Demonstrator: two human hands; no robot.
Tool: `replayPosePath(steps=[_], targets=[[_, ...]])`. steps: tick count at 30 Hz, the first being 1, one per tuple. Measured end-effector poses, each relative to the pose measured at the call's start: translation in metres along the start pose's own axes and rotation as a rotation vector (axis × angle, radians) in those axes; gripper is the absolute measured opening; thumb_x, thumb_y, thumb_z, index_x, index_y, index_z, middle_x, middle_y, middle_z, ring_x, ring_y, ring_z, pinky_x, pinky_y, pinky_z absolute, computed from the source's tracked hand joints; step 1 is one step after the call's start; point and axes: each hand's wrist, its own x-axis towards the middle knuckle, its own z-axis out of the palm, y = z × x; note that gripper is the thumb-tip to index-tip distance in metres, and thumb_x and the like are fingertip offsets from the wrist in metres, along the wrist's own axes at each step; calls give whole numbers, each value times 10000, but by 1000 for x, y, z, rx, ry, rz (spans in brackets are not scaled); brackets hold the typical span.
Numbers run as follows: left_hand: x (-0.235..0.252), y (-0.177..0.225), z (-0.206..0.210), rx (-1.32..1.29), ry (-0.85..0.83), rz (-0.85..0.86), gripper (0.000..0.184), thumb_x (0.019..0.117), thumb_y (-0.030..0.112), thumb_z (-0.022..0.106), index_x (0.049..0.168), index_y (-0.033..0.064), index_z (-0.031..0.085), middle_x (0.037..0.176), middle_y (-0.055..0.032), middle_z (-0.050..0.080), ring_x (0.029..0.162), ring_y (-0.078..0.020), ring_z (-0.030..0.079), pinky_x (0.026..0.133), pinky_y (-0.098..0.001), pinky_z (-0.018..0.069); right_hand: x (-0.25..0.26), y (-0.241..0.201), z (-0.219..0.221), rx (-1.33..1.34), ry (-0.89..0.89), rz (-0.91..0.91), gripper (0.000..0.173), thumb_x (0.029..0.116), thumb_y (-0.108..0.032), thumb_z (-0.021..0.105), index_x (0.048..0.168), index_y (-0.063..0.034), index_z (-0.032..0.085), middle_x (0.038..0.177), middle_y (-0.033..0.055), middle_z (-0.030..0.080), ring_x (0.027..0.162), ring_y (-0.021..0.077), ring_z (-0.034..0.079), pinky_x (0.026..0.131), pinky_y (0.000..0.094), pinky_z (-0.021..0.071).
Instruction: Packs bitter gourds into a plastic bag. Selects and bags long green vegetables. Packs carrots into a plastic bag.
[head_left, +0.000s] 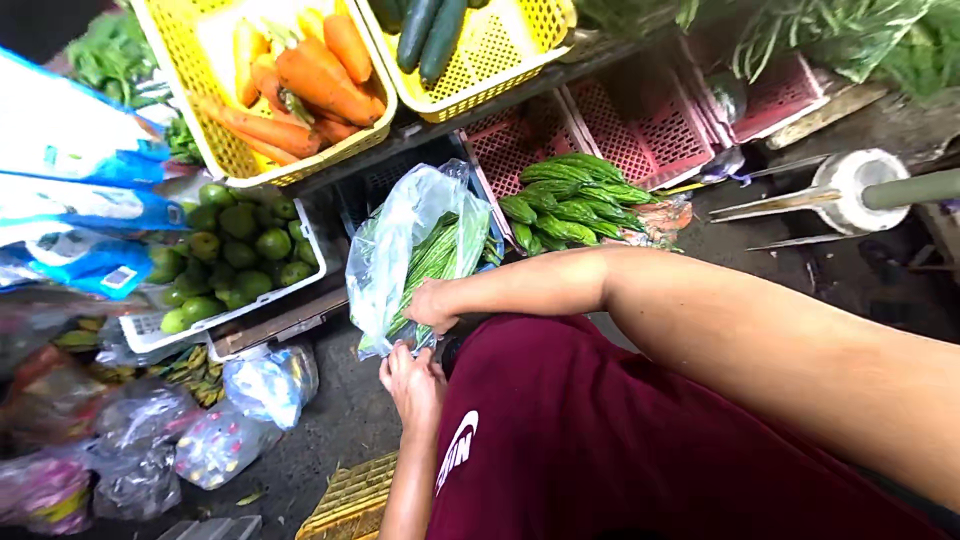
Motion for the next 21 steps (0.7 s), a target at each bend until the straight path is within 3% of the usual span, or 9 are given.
replayPosePath(steps=[2,5,7,9,12,16,19,21], targets=[[-3,12,3,10,46,-37,159,898,154,634,918,121,788,1251,-190,690,1242,-400,612,1055,-646,407,-8,8,-5,31,-51,-29,634,833,-307,832,1379,-94,589,1131,190,697,1084,407,650,934,683,465],[-5,27,10,8,104,-101,153,894,157,640,897,99,781,1293,-220,667,1258,-426,598,1033,-644,425,-16,21,-15,123,-76,-82,542,880,-401,798,1297,-77,675,1166,213,694,1124,426,636,928,693,456],[-10,31,15,-39,124,-148,131,885,139,663,896,94,786,1308,-239,651,1246,-452,598,1013,-660,446,-25,27,-24,200,-8,-114,486,912,-380,761,1285,-77,688,1169,206,693,1131,416,639,913,689,477],[-11,33,19,-25,68,-146,143,898,123,658,919,79,793,1281,-206,684,1287,-451,575,1036,-667,427,-38,36,-36,278,149,-157,462,942,-369,740,1306,-91,675,1201,174,692,1164,383,630,959,667,475],[-12,35,30,121,-49,-105,182,890,165,617,919,98,784,1207,-127,726,1317,-404,558,1091,-627,390,-91,52,-58,329,485,-267,374,964,-331,731,1205,-48,691,1215,143,673,1198,318,617,1025,542,495],[-7,37,32,158,-127,-146,167,872,153,666,973,105,789,1216,-128,717,1339,-395,537,1142,-611,364,-181,100,-62,638,1048,-227,233,970,-223,703,1083,-19,719,1160,129,695,1185,246,622,1061,448,492],[-4,41,35,173,-144,-167,192,886,153,640,1003,113,787,1241,-135,706,1363,-387,520,1151,-602,363,-233,143,-48,1095,1432,-138,160,1024,-104,593,1056,12,698,1069,90,725,977,146,698,850,346,602],[-3,42,39,194,-165,-179,189,890,159,633,998,123,785,1245,-125,705,1372,-373,512,1158,-586,362,-264,165,-43,1379,1547,-20,197,1070,-140,516,1092,-24,674,1049,78,735,832,146,701,629,302,586]])
